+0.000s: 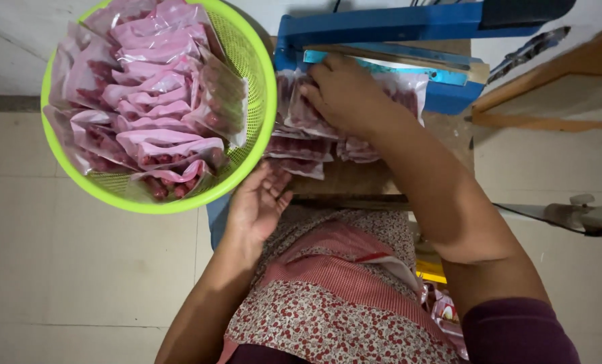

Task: Sealing individual plastic packs of sausages using a manual heat sealing machine.

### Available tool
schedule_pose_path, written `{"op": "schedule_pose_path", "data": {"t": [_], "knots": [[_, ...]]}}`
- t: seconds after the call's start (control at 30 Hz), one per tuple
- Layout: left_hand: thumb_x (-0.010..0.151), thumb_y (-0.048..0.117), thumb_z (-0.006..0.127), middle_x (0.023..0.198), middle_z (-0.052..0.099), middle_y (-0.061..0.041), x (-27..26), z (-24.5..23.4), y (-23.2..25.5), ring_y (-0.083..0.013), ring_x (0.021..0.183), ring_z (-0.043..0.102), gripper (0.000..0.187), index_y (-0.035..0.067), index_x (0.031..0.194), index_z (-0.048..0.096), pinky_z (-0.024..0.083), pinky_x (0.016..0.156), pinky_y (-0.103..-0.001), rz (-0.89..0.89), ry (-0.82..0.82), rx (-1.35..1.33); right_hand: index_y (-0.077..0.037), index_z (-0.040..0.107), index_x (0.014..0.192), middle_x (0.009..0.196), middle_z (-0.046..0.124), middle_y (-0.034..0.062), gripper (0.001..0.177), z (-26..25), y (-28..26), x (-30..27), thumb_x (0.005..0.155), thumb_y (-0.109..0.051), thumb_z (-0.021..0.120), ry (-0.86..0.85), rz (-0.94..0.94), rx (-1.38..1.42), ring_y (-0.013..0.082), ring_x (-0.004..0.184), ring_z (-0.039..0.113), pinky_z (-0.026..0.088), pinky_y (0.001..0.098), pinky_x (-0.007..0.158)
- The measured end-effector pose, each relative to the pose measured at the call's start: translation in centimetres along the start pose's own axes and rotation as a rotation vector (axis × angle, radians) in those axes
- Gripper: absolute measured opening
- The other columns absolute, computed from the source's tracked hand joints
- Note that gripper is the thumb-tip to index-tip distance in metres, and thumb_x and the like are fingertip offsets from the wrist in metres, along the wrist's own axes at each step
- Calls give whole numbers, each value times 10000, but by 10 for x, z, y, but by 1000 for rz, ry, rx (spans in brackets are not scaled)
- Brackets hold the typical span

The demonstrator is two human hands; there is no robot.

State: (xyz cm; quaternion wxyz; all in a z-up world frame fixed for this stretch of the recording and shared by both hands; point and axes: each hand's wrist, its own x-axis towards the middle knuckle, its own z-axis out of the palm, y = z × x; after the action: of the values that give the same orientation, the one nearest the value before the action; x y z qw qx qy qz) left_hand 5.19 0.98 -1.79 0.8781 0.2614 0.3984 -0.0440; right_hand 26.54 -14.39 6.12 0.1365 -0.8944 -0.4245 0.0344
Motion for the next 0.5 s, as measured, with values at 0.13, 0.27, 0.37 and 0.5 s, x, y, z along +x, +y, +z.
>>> {"op": "schedule_pose_path", "data": {"t": [0.13,0.27,0.37,0.5], "knots": [[830,250,796,993,744,20,14,10,-14,-188,1009,666,188,256,992,700,464,874,-413,49,35,42,-19,612,1251,1239,585,268,462,-10,-16,1,1112,-411,411,-136,43,45,465,1117,521,423,571,928],[830,195,800,1087,699,5,-4,29,-12,-246,1152,629,265,176,1058,667,404,1049,-567,40,-51,-105,-5,582,1315,1245,587,303,517,-22,-25,-5,1087,-438,415,-197,23,133,510,1140,556,467,583,929],[862,192,798,1103,647,-4,7,37,-19,-277,1154,618,312,153,1112,617,377,1082,-589,13,-125,-227,32,584,1301,1205,635,336,588,-37,-37,-6,1068,-480,417,-227,25,202,565,1158,593,504,628,941],[849,233,802,1044,717,-5,28,35,-20,-258,1034,691,259,178,1036,631,502,995,-525,-52,-142,-293,25,577,1280,1141,675,323,620,-45,-43,-1,1060,-528,400,-287,35,158,563,1137,605,497,655,936]]}}
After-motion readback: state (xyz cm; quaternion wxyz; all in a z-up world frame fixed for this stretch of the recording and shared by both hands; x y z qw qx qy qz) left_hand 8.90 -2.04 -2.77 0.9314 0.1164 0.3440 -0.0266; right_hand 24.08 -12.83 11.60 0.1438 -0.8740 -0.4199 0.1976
